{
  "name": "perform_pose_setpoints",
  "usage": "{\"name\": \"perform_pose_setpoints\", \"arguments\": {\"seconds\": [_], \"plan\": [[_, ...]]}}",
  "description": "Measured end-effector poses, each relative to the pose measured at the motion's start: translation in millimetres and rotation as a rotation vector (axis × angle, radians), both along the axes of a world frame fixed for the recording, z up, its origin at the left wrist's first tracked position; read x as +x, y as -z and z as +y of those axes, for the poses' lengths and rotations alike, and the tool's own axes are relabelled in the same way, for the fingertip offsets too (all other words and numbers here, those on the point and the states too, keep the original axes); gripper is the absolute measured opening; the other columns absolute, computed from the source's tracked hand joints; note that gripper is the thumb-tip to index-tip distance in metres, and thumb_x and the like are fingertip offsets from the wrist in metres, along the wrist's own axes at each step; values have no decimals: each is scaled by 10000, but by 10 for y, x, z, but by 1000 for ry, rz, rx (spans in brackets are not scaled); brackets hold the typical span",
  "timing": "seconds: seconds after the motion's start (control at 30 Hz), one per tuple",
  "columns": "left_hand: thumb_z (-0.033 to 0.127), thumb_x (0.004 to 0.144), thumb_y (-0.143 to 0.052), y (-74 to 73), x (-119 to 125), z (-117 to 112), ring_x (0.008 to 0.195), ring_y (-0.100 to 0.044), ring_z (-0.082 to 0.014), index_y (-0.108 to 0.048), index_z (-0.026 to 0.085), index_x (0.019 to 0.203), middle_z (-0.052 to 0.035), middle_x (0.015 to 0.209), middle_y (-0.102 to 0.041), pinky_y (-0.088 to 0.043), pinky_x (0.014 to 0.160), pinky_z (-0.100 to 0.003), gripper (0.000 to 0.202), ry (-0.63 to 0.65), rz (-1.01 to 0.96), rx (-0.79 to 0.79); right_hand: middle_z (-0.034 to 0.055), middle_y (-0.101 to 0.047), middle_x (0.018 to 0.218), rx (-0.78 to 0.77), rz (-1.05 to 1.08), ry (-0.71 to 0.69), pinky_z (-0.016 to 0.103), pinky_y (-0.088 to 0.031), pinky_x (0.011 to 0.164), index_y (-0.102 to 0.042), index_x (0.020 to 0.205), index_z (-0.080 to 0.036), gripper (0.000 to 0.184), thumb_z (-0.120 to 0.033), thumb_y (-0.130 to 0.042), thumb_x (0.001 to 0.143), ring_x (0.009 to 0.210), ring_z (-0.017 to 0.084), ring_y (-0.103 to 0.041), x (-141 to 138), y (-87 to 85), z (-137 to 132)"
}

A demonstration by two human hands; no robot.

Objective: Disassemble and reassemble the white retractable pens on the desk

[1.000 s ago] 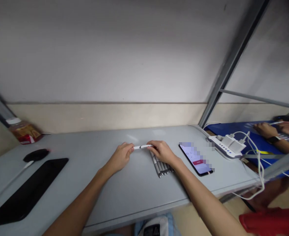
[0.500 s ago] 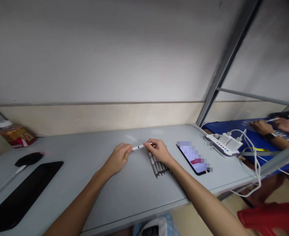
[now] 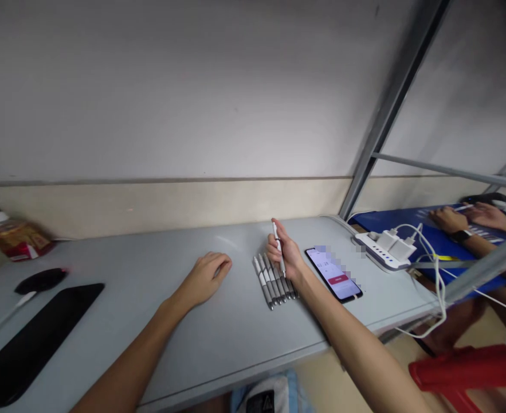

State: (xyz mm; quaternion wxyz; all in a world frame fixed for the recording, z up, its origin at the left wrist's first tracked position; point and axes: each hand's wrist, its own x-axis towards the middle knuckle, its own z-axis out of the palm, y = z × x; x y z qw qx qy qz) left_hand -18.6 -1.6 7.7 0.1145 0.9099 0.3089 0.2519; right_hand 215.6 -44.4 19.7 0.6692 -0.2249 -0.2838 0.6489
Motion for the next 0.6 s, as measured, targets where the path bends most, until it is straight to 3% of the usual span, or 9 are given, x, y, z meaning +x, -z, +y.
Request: {"name": "perform_pose_setpoints", "arguments": {"seconds": [0.43, 0.6], "plan": [[292, 932, -391, 103, -29, 70, 822, -543, -181, -569, 211, 860, -22, 835, -639, -391, 783, -322, 209, -26, 77, 46, -94, -322, 579, 60, -56, 3, 153, -155, 343, -436, 1133, -330, 324, -369, -596, 854, 390, 53, -205, -43, -4, -16], [288, 923, -401, 106, -30, 69, 826, -545, -186, -571, 212, 851, -26, 845, -643, -387, 778, -324, 200, -30, 67, 39, -95, -310, 578, 46, -83, 5, 159, -143, 339, -448, 1060, -308, 274, -408, -595, 851, 387, 51, -187, -48, 3, -16]]}}
